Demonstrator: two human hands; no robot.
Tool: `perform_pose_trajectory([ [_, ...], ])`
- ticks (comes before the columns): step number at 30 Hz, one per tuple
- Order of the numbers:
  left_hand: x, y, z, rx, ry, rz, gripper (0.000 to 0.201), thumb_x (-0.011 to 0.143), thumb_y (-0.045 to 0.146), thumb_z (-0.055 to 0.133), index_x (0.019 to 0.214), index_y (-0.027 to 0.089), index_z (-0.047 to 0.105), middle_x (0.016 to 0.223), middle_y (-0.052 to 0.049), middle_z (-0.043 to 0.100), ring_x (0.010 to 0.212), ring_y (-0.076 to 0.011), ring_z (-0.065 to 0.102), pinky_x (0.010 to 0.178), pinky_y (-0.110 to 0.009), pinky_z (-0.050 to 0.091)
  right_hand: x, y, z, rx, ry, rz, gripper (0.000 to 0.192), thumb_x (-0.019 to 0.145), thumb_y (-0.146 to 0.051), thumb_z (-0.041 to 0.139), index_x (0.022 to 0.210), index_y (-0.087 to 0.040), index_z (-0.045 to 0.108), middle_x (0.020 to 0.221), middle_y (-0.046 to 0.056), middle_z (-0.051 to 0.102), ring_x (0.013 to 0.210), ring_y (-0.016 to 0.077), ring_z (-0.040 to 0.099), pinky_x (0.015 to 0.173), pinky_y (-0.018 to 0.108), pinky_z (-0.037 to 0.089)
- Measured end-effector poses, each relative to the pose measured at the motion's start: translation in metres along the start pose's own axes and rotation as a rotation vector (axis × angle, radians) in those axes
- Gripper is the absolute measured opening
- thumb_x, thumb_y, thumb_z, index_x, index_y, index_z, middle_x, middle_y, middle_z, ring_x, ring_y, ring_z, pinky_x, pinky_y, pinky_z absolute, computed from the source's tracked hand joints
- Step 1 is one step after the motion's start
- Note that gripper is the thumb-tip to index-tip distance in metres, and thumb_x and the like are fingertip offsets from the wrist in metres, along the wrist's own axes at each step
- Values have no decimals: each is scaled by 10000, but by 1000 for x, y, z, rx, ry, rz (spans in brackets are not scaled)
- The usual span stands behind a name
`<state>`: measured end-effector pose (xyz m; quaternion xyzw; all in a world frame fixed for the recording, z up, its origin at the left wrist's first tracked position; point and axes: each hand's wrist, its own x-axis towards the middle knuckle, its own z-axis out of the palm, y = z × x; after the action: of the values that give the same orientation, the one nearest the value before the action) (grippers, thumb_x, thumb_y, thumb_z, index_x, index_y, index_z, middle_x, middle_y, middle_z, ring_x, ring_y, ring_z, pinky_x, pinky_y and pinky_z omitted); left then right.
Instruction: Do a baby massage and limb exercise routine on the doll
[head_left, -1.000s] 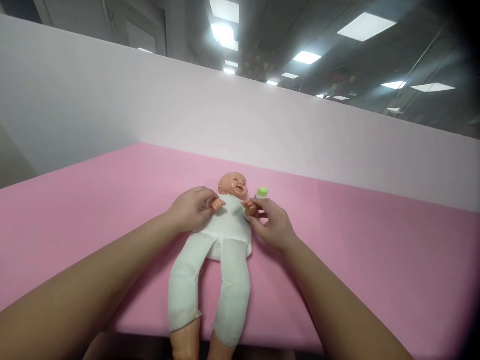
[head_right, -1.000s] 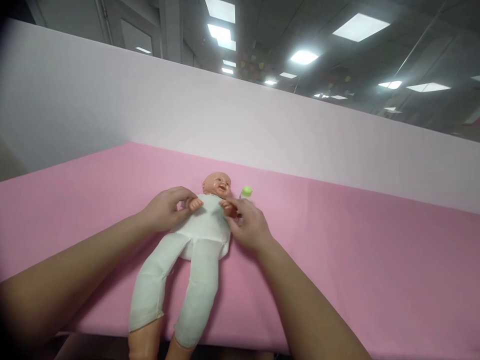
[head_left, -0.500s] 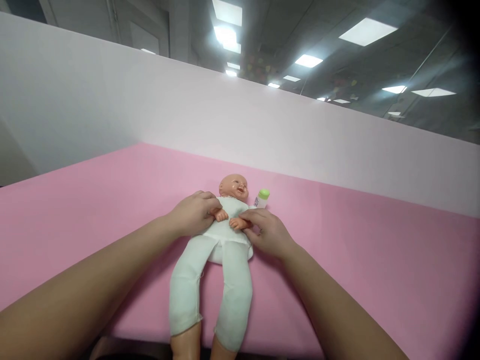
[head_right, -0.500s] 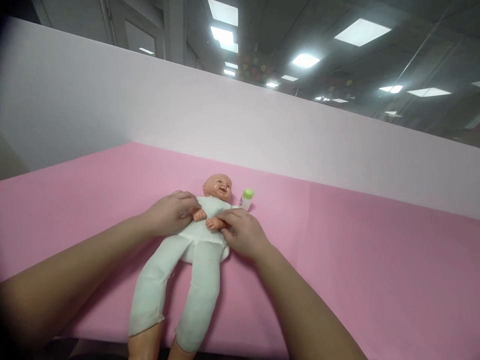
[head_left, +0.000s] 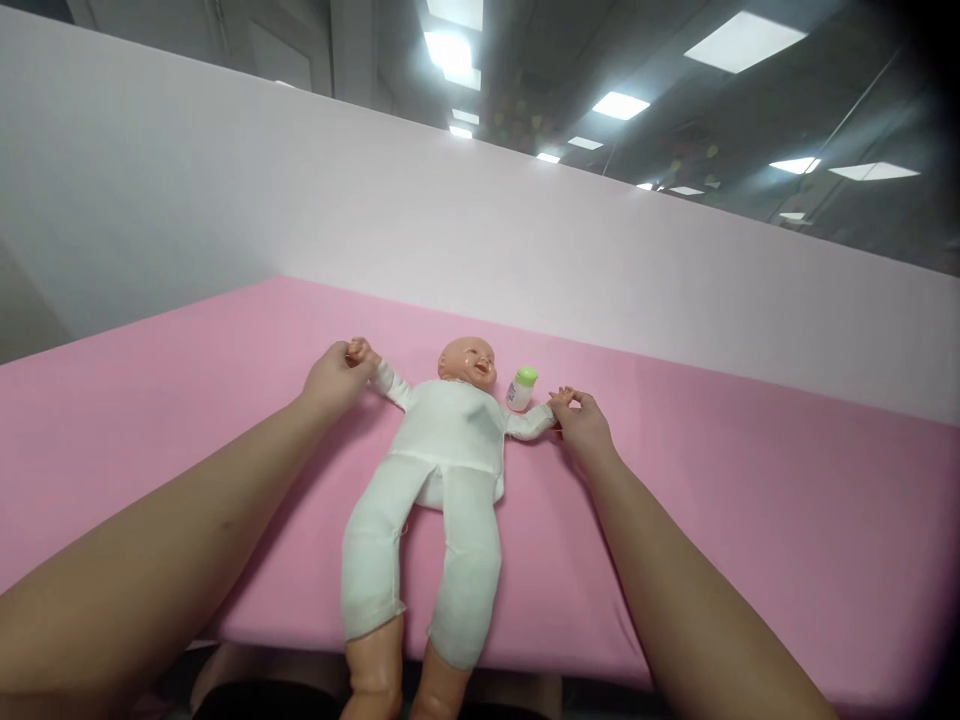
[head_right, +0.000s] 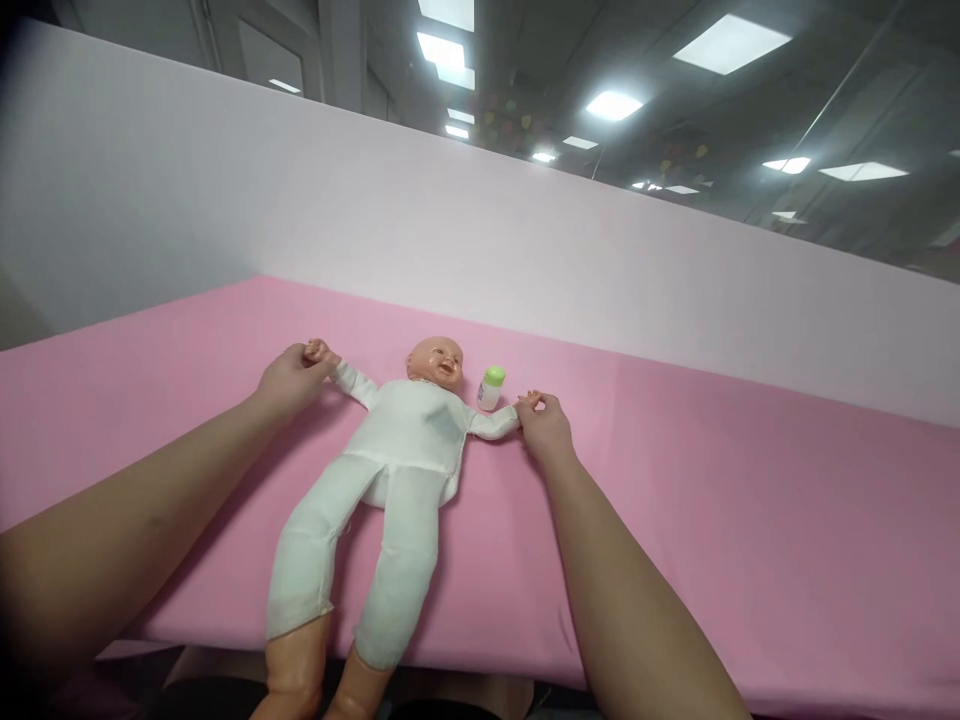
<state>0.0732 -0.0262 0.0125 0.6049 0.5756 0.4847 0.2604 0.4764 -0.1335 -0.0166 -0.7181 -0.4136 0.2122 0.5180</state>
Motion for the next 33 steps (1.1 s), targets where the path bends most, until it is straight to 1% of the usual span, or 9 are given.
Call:
perform_pose_trajectory([
  [4, 14, -20, -3, 103, 79, -154, 258, 742, 428, 748, 843, 238, 605, 786, -62, 674, 721, -266, 615, 657, -358, 450, 7, 9, -5, -265, 10, 21, 471, 858, -473, 691, 1252, -222, 634, 1154, 113, 755, 941, 278, 738, 776, 363, 591],
  [7, 17, -26, -2, 88, 59, -166, 262, 713, 419, 769, 823, 241, 612, 718, -47, 643, 670, -251, 584, 628, -343, 424, 8, 10, -5, -326, -1, -14, 452, 855, -462, 698, 1229, -212, 658, 1119, 127, 760, 1001, 306, 722, 845, 388, 569],
  [11, 14, -21, 0, 66, 25, -103, 266, 742, 410, 760, 883, 246, 605, 767, -31, 639, 672, -223, 570, 612, -322, 421, 2, 2, -3, -343, 57, -113, 577, 927, -446, 635, 1433, -185, 547, 1187, 151, 748, 1064, 305, 719, 918, 393, 557],
  [15, -3, 2, 5, -60, -1, 60, 281, 755, 373, 779, 939, 250, 606, 932, -39, 703, 816, -219, 648, 704, -314, 493, -23, -21, 4, -248, 133, -345, 732, 976, -461, 592, 1611, -208, 329, 1294, 157, 706, 962, 276, 741, 892, 397, 572],
  [18, -26, 27, 11, -102, -113, 209, 321, 765, 350, 781, 1052, 264, 664, 1077, -35, 743, 929, -222, 688, 816, -318, 541, -48, -39, 13, -163, 50, -538, 764, 968, -434, 619, 1631, -234, 295, 1386, 149, 660, 1005, 262, 728, 820, 359, 601],
  [22, -48, 47, 18, 147, -305, 490, 230, 852, 394, 691, 1037, 269, 744, 1056, -36, 760, 941, -246, 692, 896, -364, 546, -73, -53, 23, -273, -186, -801, 664, 925, -282, 652, 1553, -289, 437, 1295, 83, 705, 1021, 260, 717, 822, 379, 610],
  [26, -47, 44, 19, 285, -484, 745, 278, 816, 288, 679, 1062, 296, 809, 1109, -45, 763, 1064, -286, 688, 968, -393, 528, -81, -58, 25, -407, -346, -999, 446, 875, -130, 642, 1290, -291, 681, 1206, 48, 737, 1068, 250, 694, 891, 382, 585],
  [29, -42, 39, 15, 322, -551, 793, 342, 807, 262, 683, 1110, 326, 826, 1228, -44, 747, 1139, -292, 680, 972, -380, 528, -81, -60, 24, -389, -395, -1062, 402, 858, -89, 663, 1194, -295, 743, 1231, 32, 730, 1133, 233, 681, 933, 367, 577],
  [33, -42, 40, 14, 384, -559, 803, 305, 816, 253, 670, 1062, 326, 835, 1222, -41, 748, 1127, -287, 681, 977, -383, 524, -82, -62, 25, -411, -424, -1091, 437, 849, -59, 665, 1195, -309, 758, 1258, 23, 734, 1193, 243, 666, 978, 393, 569],
])
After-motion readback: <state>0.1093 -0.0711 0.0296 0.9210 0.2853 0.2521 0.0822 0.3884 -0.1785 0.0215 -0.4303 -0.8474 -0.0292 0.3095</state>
